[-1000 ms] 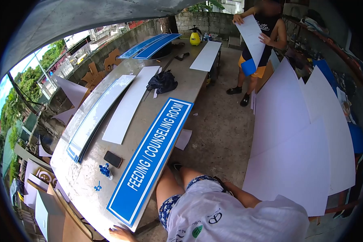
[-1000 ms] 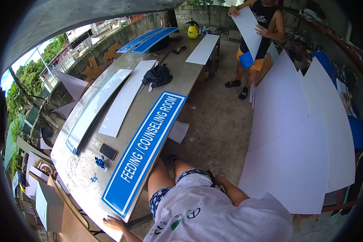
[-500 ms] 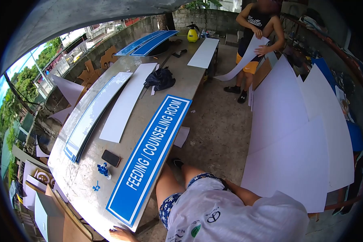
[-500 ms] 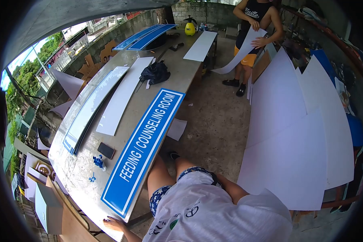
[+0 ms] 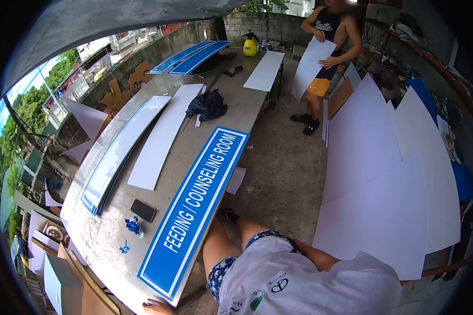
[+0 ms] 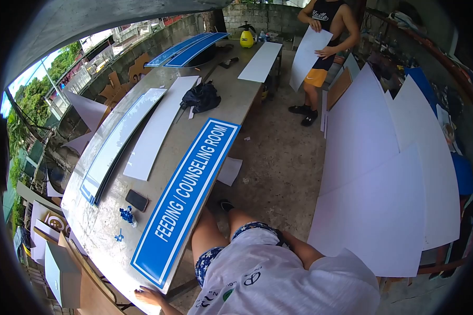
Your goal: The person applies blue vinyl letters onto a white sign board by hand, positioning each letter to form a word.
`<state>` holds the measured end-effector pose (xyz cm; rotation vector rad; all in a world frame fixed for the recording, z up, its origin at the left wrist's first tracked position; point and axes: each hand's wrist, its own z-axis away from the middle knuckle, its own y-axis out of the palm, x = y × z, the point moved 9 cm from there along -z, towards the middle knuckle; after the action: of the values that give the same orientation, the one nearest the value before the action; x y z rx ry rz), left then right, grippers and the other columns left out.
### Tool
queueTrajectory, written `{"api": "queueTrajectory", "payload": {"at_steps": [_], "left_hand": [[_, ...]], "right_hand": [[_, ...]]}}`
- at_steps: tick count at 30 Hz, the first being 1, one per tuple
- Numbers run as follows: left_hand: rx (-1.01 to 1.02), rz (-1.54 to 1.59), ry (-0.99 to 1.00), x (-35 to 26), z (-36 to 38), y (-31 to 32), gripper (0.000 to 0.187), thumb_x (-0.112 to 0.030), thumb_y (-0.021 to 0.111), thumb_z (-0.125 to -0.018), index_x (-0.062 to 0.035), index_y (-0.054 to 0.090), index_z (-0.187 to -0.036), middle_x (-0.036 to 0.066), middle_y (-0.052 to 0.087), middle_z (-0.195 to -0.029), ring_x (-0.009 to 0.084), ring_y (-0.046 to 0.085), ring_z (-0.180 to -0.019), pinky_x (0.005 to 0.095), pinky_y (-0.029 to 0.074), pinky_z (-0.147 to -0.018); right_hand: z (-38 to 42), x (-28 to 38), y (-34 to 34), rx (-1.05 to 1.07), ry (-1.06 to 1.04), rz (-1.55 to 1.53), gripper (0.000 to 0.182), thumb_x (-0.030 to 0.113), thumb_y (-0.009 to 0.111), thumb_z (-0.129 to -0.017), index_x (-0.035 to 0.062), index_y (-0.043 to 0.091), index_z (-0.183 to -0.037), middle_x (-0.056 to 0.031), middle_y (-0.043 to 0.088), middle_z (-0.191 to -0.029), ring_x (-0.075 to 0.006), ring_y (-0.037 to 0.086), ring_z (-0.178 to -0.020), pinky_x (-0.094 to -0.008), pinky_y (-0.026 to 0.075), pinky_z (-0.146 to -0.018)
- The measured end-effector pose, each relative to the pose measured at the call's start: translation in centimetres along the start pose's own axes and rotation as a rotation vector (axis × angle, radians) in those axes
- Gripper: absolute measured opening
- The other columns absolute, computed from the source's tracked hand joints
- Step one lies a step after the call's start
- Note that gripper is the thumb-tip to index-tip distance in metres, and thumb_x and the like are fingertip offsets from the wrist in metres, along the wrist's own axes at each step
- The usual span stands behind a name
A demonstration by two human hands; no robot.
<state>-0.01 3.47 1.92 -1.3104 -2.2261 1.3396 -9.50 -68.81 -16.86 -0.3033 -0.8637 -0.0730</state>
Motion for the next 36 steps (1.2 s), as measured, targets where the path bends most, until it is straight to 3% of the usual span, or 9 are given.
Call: {"api": "queueTrajectory", "payload": {"at_steps": [30,34,36], "left_hand": [[0.001,0.009,-0.003,0.1,0.0,-0.1,0.043,-0.035,0.045,-0.097,0.0035,0.051,-0.115,0.019,0.054,-0.103,0.036,0.052,-0.098,0.0454,0.04,-0.086],[0.093,0.049,-0.006,-4.4,-0.3,-5.1,0.042,-0.034,0.045,-0.097,0.0038,0.051,-0.116,0.02,0.054,-0.104,0.0359,0.051,-0.099,0.0453,0.04,-0.087],[0.052,0.048,-0.025,-1.5,-0.2,-1.6,0.042,-0.034,0.046,-0.097,0.0038,0.051,-0.116,0.02,0.054,-0.104,0.0359,0.051,-0.099,0.0453,0.04,-0.087]], "right_hand": [[1.3,-0.2,-0.9,-0.004,0.013,0.091,0.039,0.035,0.055,-0.084,0.0082,0.067,-0.108,-0.0149,0.069,-0.103,-0.0248,0.064,-0.096,-0.036,0.048,-0.084],[1.4,0.7,-0.8,-0.002,0.01,0.104,0.039,0.035,0.055,-0.084,0.0082,0.067,-0.108,-0.015,0.069,-0.103,-0.025,0.064,-0.096,-0.0361,0.048,-0.084],[1.4,0.8,-0.8,-0.001,0.008,0.111,0.039,0.035,0.054,-0.084,0.0082,0.067,-0.108,-0.0151,0.069,-0.103,-0.0251,0.064,-0.097,-0.0361,0.048,-0.084]]}}
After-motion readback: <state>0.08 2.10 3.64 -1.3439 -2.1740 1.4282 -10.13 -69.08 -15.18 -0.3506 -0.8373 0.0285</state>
